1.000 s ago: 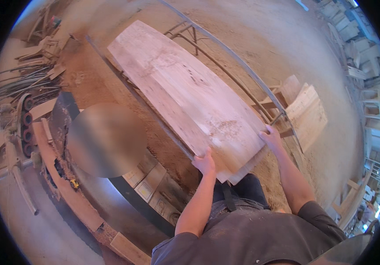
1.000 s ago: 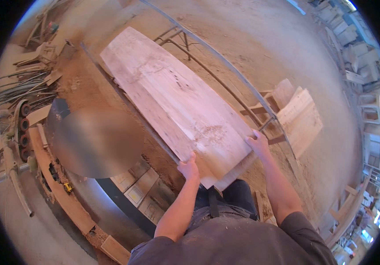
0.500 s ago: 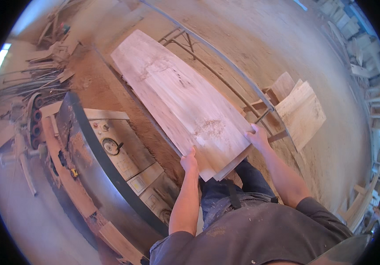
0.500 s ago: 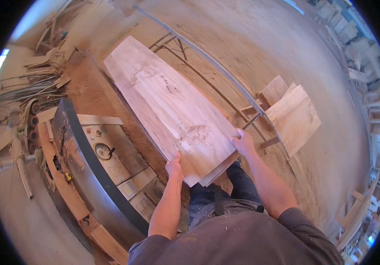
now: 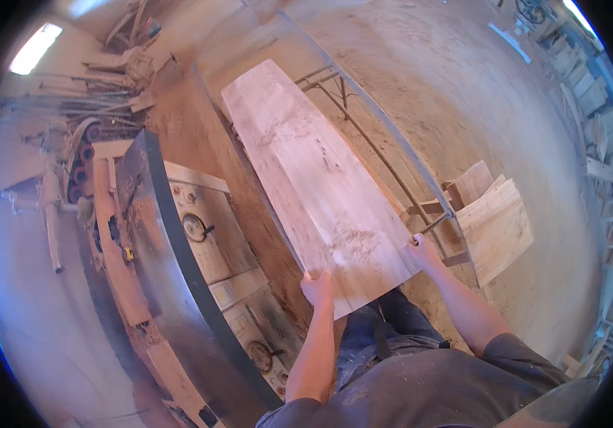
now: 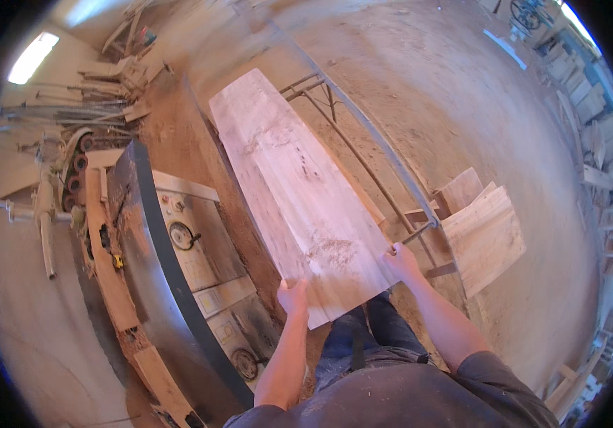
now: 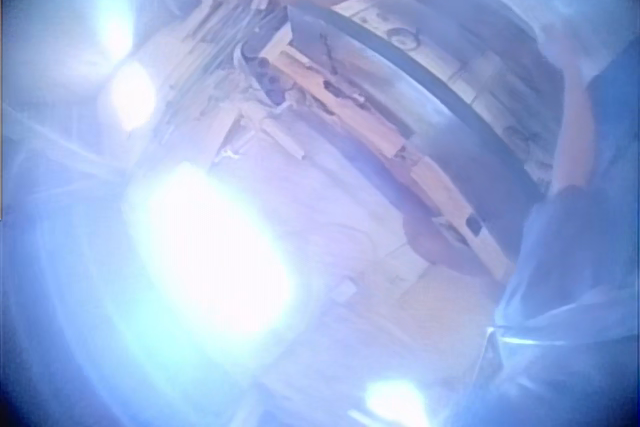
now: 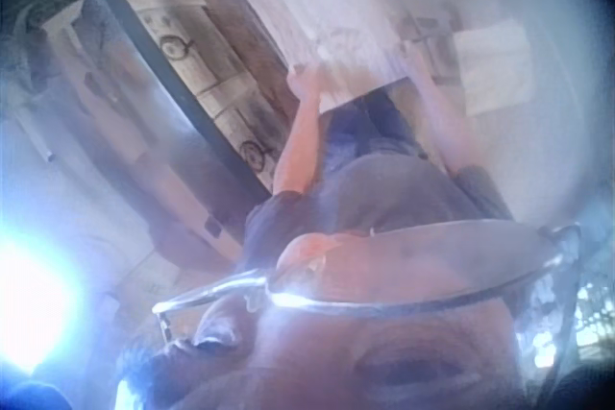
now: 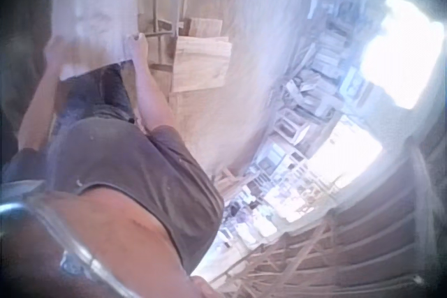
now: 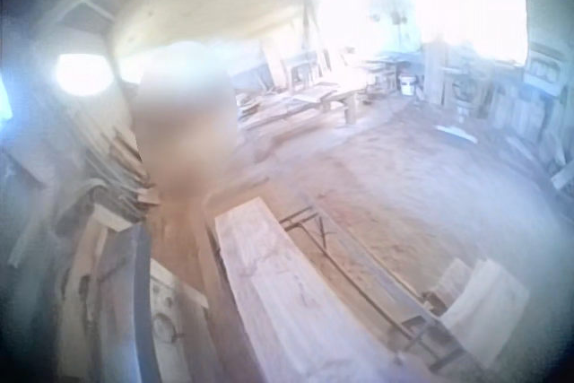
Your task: The person shapes wood boards using a machinery table, moves several boards to a different work area, and picks up a long wood board.
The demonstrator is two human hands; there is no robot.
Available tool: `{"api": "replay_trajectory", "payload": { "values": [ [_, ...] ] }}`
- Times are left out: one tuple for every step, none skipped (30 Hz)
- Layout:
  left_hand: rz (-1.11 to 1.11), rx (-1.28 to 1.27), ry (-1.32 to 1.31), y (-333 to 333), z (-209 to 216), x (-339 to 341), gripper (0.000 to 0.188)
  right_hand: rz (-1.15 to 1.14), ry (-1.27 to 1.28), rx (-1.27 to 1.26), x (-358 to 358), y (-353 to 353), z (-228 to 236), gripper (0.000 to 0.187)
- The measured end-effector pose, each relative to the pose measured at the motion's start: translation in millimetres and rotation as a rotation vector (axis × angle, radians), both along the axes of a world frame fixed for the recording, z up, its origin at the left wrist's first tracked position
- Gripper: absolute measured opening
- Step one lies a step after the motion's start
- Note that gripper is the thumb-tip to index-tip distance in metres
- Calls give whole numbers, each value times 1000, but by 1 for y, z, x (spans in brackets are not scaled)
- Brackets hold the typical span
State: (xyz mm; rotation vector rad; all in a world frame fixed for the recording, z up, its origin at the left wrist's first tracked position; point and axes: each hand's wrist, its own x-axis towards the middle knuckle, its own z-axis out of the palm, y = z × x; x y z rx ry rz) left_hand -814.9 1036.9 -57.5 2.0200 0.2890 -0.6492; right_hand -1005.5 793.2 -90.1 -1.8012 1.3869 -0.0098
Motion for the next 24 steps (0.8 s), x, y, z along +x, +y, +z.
{"api": "replay_trajectory", "payload": {
  "values": [
    [-26, 94, -45, -1, -3, -10, 76, -8, 52, -11, 4, 0, 2, 40],
    [-47, 194, -86, 0, -5, -23, 78, -11, 106, -20, 8, 2, 6, 40],
    [-65, 237, -123, -1, -4, -30, 81, 22, 75, 0, 9, -1, 5, 40],
    [-81, 282, -156, -1, -4, -38, 84, 54, 45, 21, 0, -4, 7, 41],
    [-108, 261, -117, 5, 2, -49, 87, 72, 16, 42, -14, -7, 4, 42],
    [-135, 243, -81, 11, 11, -59, 91, 78, 59, 49, -28, -8, 0, 41],
    [-158, 207, -11, 18, 22, -67, 93, 87, 103, 55, -46, -8, -5, 41],
    [-189, 169, 61, 23, 34, -74, 95, 10, 37, 99, -74, -8, -25, 39],
    [-214, 136, 114, 32, 36, -82, 96, -66, -29, 149, -96, -6, -42, 36],
    [-231, 107, 169, 37, 36, -84, 97, -86, -70, 187, -104, -7, -41, 33],
    [-203, 40, 164, 36, 36, -76, 96, -107, -106, 222, -108, -10, -34, 30],
    [-179, -17, 160, 40, 35, -73, 96, -134, -142, 266, -109, -7, -23, 27],
    [-155, -73, 156, 43, 33, -71, 95, -156, -131, 316, -104, -9, -16, 25],
    [-84, -135, 148, 42, 22, -68, 95, -187, -113, 365, -84, -9, 7, 23],
    [-2, -197, 133, 36, 5, -60, 95, -209, -100, 413, -61, -13, 22, 22],
    [19, -212, 134, 26, 2, -50, 94, -171, -94, 362, -48, -22, 18, 24],
    [40, -226, 134, 16, -1, -39, 94, -135, -88, 315, -38, -30, 9, 26],
    [15, -185, 158, 7, 7, -28, 93, -95, -78, 272, -26, -36, 8, 28],
    [-9, -144, 184, 2, 12, -25, 93, -106, -42, 215, -15, -38, 5, 31],
    [-21, -114, 168, 2, 10, -31, 93, -113, -7, 161, 3, -34, 6, 33],
    [-33, -86, 148, 3, 10, -34, 93, -119, 23, 106, 11, -30, 5, 35],
    [-48, -60, 130, 5, 11, -41, 93, -78, 48, 56, 8, -28, 6, 37],
    [-61, -33, 109, 4, 14, -45, 93, -36, 67, 6, 7, -28, 6, 40],
    [-77, -8, 91, 5, 19, -53, 94, 8, 86, -44, 5, -30, 6, 42]
  ]
}}
